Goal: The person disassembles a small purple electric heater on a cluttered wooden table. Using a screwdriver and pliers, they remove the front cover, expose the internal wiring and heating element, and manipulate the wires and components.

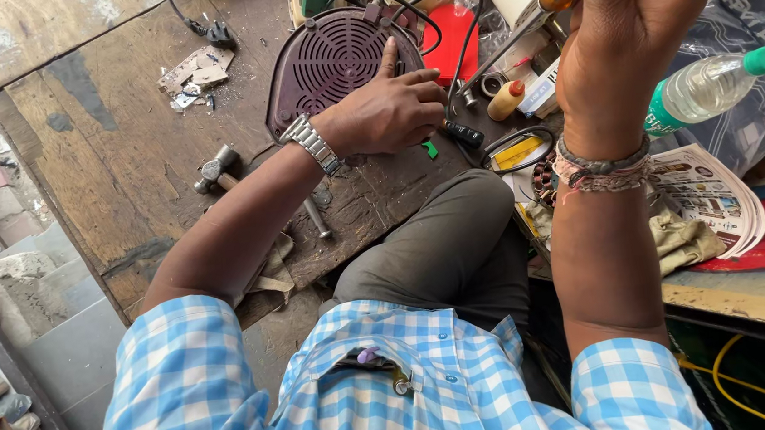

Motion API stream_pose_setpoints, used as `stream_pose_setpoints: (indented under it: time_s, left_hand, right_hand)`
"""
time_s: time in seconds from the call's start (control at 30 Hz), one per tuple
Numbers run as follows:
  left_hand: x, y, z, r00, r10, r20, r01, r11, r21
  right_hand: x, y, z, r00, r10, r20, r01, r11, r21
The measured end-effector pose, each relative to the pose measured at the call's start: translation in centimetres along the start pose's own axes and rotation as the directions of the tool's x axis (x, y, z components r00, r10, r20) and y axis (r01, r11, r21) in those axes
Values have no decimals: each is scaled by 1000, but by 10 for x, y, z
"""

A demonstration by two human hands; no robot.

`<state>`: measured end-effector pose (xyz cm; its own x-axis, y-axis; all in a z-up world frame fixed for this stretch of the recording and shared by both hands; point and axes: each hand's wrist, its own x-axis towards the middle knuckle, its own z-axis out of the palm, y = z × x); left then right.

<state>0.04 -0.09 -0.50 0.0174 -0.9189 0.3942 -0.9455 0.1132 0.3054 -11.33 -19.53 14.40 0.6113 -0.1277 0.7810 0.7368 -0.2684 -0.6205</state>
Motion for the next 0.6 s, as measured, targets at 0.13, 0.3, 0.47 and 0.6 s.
stream_pose_setpoints:
  time_s: [0.13,0.3,0.47,0.6]
  left_hand:
    - [-2,3,0,998,65,-25,-62,994,84]
    - [10,11,-16,987,-110,113,107,994,32]
    - [-10,5,-43,908,-334,-252,338,941,-32]
    - [-61,-20,-55,753,-510,-416,477,858,-190]
  right_hand:
    - [-3,-1,5,999,12,-34,-13,999,-30]
    - [3,-3,6,1000,-22,-14,22,1000,0]
    - [-11,5,-1,997,58,-59,-65,990,-128]
    - [-38,18,4,953,297,66,-177,719,-672]
